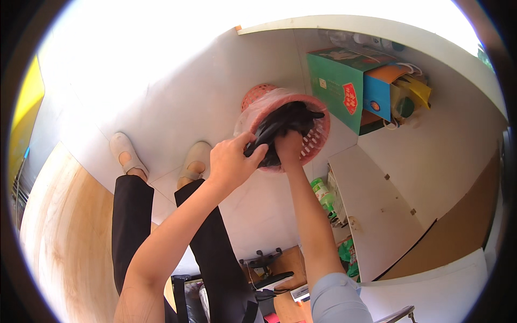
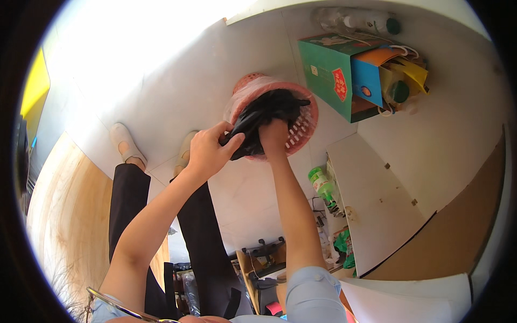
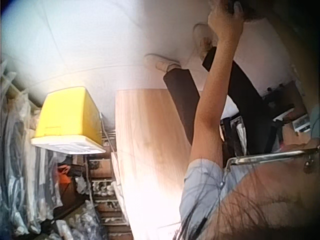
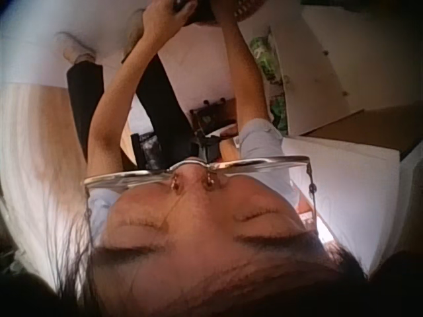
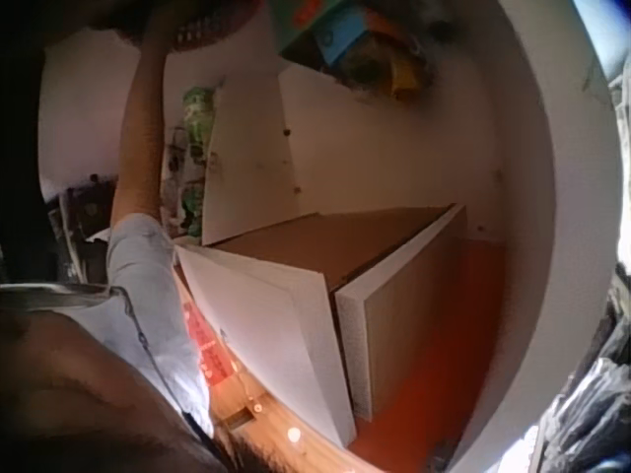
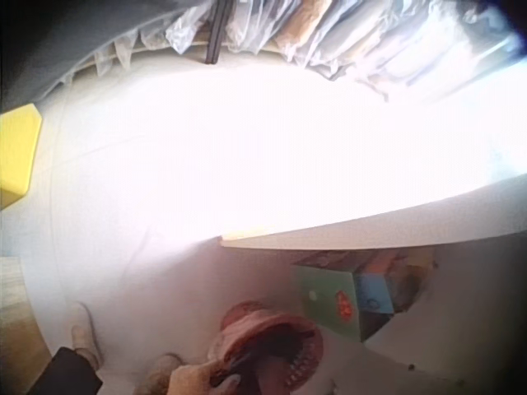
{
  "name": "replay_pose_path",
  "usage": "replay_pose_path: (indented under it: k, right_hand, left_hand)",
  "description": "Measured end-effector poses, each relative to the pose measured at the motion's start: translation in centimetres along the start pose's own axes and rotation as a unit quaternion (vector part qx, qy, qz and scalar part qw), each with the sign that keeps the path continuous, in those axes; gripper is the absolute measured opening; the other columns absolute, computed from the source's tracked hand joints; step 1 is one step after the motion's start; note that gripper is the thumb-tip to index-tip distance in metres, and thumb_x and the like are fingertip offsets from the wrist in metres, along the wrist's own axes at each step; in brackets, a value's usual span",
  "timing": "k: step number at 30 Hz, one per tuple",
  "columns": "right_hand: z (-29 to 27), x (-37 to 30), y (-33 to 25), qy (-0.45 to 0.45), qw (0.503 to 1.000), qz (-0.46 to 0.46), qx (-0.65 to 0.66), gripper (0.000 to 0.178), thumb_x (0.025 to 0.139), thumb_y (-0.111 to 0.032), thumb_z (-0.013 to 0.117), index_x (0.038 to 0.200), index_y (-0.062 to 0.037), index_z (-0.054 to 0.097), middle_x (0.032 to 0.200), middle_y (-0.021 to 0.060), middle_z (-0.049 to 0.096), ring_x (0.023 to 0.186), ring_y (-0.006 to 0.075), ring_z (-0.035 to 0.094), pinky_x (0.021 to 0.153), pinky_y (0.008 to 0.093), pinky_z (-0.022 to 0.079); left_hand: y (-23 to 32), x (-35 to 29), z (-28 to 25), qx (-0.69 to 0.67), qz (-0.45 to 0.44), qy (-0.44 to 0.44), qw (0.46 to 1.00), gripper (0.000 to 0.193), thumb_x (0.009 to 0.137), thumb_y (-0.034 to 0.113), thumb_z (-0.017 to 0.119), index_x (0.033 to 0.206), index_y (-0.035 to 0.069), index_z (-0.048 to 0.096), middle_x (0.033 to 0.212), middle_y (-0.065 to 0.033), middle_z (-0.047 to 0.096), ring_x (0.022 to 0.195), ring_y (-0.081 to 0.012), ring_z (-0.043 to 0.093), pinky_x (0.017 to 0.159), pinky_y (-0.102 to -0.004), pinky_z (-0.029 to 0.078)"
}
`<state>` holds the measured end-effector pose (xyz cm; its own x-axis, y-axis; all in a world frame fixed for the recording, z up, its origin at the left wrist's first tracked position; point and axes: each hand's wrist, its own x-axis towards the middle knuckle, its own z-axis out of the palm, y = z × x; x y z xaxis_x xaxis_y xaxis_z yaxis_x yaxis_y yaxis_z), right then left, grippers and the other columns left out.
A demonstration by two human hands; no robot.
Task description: The person sweeps the tiled floor of a cluttered shop using a broom and dustpan, gathering small debris into the dustpan. They move around the room, sweeping near shelves, a counter, and the entrance, then empty the dustpan contents into a black trash bag.
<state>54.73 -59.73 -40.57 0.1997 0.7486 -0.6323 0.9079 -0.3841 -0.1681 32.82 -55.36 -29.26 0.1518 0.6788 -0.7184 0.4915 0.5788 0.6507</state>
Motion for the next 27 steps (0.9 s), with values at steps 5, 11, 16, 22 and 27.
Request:
replay_pose_path:
  k: [5,11,16,22,27]
  right_hand:
    - [-8.6,-4.3,-4.5,0.287,0.938,-0.025,0.193,0.031,0.068,-0.002,0.066,0.098,-0.0102,0.066,0.102,0.0113,0.059,0.097,0.0341,0.055,0.094,0.0466,0.04]
    - [-11.1,-1.6,-2.2,0.167,0.952,-0.249,-0.062,0.026,0.062,0.003,0.067,0.084,-0.0101,0.065,0.091,0.0088,0.061,0.097,0.0274,0.056,0.091,0.0415,0.04]
    - [-12.4,-2.6,2.6,0.133,0.884,0.063,0.444,0.009,0.074,-0.004,0.063,0.083,-0.0051,0.06,0.072,0.004,0.058,0.068,0.0209,0.057,0.069,0.0358,0.047]
    - [-15.9,4.2,7.1,0.083,0.693,0.204,0.687,0.018,0.089,-0.022,0.062,0.08,-0.0123,0.048,0.057,-0.0037,0.032,0.051,0.0124,0.035,0.055,0.0323,0.04]
    - [-9.0,9.3,21.4,0.0,0.891,0.263,0.37,0.02,0.088,-0.029,0.062,0.098,-0.0119,0.059,0.07,0.0024,0.053,0.059,0.0157,0.05,0.055,0.0319,0.043]
  left_hand:
    - [0.1,-0.3,-0.3,-0.011,0.284,0.042,0.958,0.019,0.066,0.008,0.071,0.078,0.004,0.056,0.081,-0.0078,0.056,0.073,-0.0286,0.056,0.063,-0.0382,0.045]
    - [0.6,-1.0,-1.5,-0.108,0.244,-0.109,0.958,0.023,0.074,0.001,0.069,0.08,0.004,0.046,0.075,-0.0074,0.051,0.067,-0.0253,0.05,0.063,-0.0337,0.042]
    - [0.1,2.4,-2.3,-0.203,0.088,-0.078,0.972,0.02,0.085,0.011,0.065,0.08,0.007,0.047,0.069,-0.0014,0.049,0.068,-0.0126,0.048,0.06,-0.0295,0.039]
    - [3.8,11.4,-0.8,-0.37,-0.095,-0.113,0.917,0.016,0.087,0.018,0.064,0.088,0.003,0.061,0.08,-0.0032,0.061,0.071,-0.0129,0.058,0.064,-0.027,0.047]
    - [2.8,18.3,2.7,-0.328,-0.212,-0.102,0.915,0.021,0.087,0.017,0.063,0.095,-0.003,0.064,0.088,-0.012,0.067,0.073,-0.0213,0.066,0.068,-0.0324,0.055]
